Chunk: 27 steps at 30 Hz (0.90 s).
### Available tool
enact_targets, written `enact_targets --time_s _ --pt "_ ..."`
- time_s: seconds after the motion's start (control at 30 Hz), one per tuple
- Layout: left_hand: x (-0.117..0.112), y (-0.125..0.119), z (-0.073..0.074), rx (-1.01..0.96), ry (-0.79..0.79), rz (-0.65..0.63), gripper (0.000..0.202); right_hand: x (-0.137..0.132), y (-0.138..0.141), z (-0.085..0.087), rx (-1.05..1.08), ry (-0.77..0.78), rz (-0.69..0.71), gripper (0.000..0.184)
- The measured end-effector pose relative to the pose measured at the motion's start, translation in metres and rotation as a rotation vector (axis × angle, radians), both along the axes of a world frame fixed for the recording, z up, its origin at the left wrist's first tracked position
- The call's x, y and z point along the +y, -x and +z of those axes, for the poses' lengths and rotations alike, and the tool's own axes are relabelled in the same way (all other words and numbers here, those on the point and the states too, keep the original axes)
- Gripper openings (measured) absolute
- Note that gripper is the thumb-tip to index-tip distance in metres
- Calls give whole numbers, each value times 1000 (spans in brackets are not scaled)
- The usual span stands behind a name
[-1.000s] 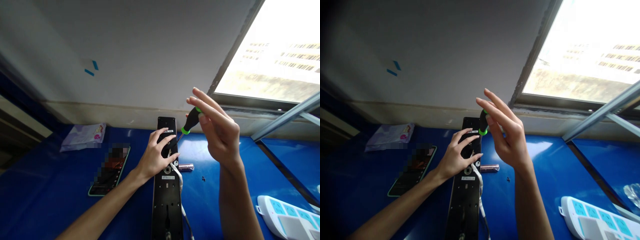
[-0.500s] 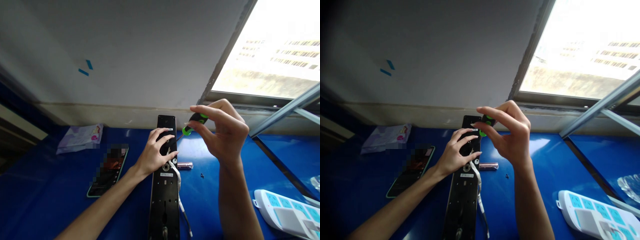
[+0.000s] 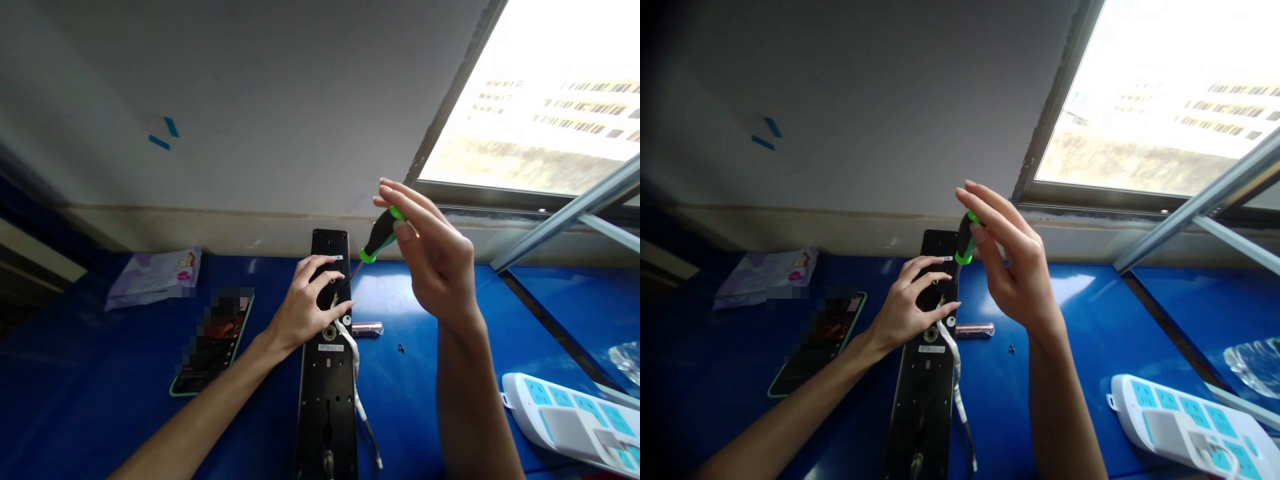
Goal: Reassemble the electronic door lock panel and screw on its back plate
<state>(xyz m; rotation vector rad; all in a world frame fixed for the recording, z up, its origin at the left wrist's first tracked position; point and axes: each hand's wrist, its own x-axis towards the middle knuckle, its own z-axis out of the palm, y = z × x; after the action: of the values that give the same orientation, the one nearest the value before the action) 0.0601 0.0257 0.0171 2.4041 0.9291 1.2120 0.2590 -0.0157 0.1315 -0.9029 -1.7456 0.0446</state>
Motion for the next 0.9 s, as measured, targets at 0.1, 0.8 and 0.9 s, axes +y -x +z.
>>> enact_targets --time_s 0.1,0.8,0.9 --pt "0 0 0 -1 -1 3 32 -2 2 1 18 0 35 37" --pt "0 0 -2 0 3 10 29 -6 19 -4 7 83 33 40" --pt "1 0 -3 -3 7 10 28 -2 24 -8 79 -10 -125 26"
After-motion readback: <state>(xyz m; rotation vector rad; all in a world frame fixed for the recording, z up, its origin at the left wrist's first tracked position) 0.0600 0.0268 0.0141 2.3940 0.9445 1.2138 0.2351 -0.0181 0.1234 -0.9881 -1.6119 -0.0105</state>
